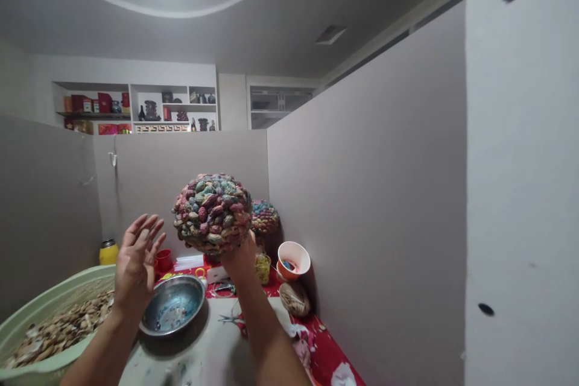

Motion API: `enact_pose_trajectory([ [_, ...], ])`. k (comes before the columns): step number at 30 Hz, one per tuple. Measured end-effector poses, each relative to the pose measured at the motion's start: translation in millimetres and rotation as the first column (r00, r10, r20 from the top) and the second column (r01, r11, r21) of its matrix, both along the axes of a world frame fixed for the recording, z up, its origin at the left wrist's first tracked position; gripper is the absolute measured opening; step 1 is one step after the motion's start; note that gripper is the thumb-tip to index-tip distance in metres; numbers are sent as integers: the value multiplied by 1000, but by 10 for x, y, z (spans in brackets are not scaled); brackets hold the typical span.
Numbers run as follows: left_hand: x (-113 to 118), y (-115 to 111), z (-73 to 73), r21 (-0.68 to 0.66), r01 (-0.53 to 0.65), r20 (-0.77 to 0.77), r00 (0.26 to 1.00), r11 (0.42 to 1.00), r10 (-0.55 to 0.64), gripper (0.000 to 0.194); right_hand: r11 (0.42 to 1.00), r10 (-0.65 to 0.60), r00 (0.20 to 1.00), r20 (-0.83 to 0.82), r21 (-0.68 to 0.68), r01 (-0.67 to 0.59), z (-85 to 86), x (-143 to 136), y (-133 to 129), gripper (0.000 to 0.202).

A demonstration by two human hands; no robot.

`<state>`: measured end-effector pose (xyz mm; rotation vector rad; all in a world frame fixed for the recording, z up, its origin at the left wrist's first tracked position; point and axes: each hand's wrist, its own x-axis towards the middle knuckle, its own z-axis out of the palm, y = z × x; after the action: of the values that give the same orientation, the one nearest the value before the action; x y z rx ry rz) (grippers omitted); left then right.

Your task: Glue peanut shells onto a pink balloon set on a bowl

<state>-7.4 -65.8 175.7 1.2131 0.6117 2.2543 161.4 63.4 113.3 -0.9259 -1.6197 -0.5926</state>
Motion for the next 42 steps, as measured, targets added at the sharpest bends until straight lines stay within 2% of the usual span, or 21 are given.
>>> enact_pose_trajectory([
  [4,67,-310,60,192,-100,-140,982,976,128,77,992,92,993,-70,-75,-97,95,12,-94,40],
  [7,80,-609,130,406,-219,-108,953,887,285,91,984,54,990,-133,-160,-75,168,4,-167,38],
  [9,73,-745,169,461,-258,-89,939,849,333,95,977,49,987,-155,-197,-80,211,-11,-217,39],
  [11,56,-764,184,454,-264,-116,929,851,350,97,969,84,983,-164,-215,-119,244,-30,-268,41],
  [13,31,-653,167,412,-252,-178,920,876,349,99,964,126,978,-165,-213,-160,259,-47,-311,42],
  [15,-1,-451,122,336,-236,-248,912,912,327,101,962,130,977,-167,-218,-165,254,-62,-331,42],
  [17,-32,-228,65,215,-216,-302,913,952,276,102,961,103,982,-156,-240,-139,232,-75,-324,42],
  [20,-68,24,-6,63,-182,-330,924,981,193,105,958,63,990,-125,-271,-95,196,-94,-287,44],
  [23,-99,141,-44,-19,-138,-305,944,990,126,103,945,62,987,-149,-310,-106,189,-106,-266,47],
  [28,-159,260,-91,-98,-72,-247,968,993,45,86,903,58,970,-237,-401,-152,256,19,-247,47],
  [32,-160,451,-155,-240,-19,-207,978,971,-32,84,891,-36,957,-288,-443,-100,318,303,-177,45],
  [37,-76,845,-297,-499,-1,-250,958,867,-142,98,895,-38,926,-377,-424,-136,372,609,-126,40],
  [42,46,1230,-494,-588,-51,-289,945,808,-151,115,885,-44,902,-431,-435,-165,415,677,-135,40],
])
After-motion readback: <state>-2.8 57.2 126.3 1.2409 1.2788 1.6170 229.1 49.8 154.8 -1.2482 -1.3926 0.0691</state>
